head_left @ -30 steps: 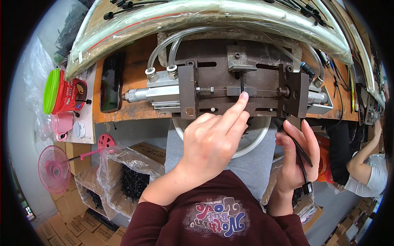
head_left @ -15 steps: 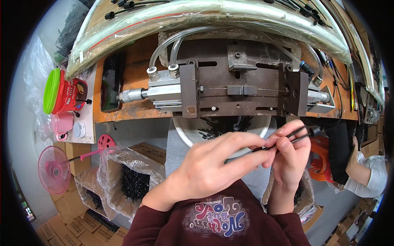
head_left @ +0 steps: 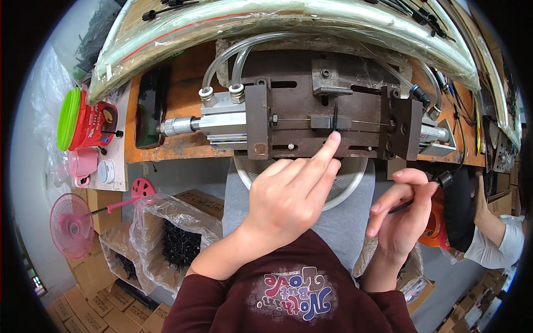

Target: The recorder is assembling electrical wire sets using a pneumatic press machine at a workshop workbench.

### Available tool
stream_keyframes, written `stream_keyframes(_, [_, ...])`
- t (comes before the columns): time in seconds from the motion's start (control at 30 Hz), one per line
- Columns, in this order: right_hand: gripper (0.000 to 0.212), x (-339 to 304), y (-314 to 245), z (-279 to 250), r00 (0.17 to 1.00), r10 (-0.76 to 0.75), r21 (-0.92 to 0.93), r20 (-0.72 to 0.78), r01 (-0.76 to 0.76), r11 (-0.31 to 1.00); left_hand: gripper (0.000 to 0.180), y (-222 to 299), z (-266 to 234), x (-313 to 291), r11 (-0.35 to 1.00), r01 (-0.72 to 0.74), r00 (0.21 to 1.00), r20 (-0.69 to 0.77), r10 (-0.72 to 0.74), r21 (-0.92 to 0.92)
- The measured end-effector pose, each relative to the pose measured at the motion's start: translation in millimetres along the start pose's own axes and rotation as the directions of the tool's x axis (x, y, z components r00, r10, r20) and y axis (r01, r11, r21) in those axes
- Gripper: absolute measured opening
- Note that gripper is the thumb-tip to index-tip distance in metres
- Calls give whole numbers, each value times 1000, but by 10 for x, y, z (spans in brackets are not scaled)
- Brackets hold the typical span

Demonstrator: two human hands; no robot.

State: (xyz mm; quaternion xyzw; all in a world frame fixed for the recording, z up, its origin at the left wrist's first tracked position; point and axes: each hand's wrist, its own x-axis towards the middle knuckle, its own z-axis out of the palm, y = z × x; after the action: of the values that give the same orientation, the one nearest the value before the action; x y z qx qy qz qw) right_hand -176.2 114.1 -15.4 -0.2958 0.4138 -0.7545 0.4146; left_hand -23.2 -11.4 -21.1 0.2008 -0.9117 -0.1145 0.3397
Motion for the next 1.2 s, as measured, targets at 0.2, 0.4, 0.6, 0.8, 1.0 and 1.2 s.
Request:
stream_keyframes(0.2, [82,-9,-38,48,987,-30,-228,-155,-6,974,27,35,14,79,995,46,998,46,-50,93])
stream_keyframes(0.4, [71,-11,-61,-39,979,-189,-379,-77,146,914,26,23,5,87,995,40,998,42,-44,86])
stream_keyframes(0.6, [17,51,-189,11,911,-407,-882,71,247,400,34,44,-145,111,952,142,987,108,-117,-270])
stream_keyframes(0.8, [30,386,-117,264,679,-341,-755,650,626,-194,40,301,-379,140,735,129,992,99,-84,-665])
stream_keyframes(1.0, [35,879,-255,465,539,-408,-656,737,717,-237,32,185,-522,159,819,87,991,-31,-126,-568])
stream_keyframes(1.2, [33,1725,-685,671,645,-481,-789,594,583,-194,29,39,-332,12,955,139,989,-13,-148,-264])
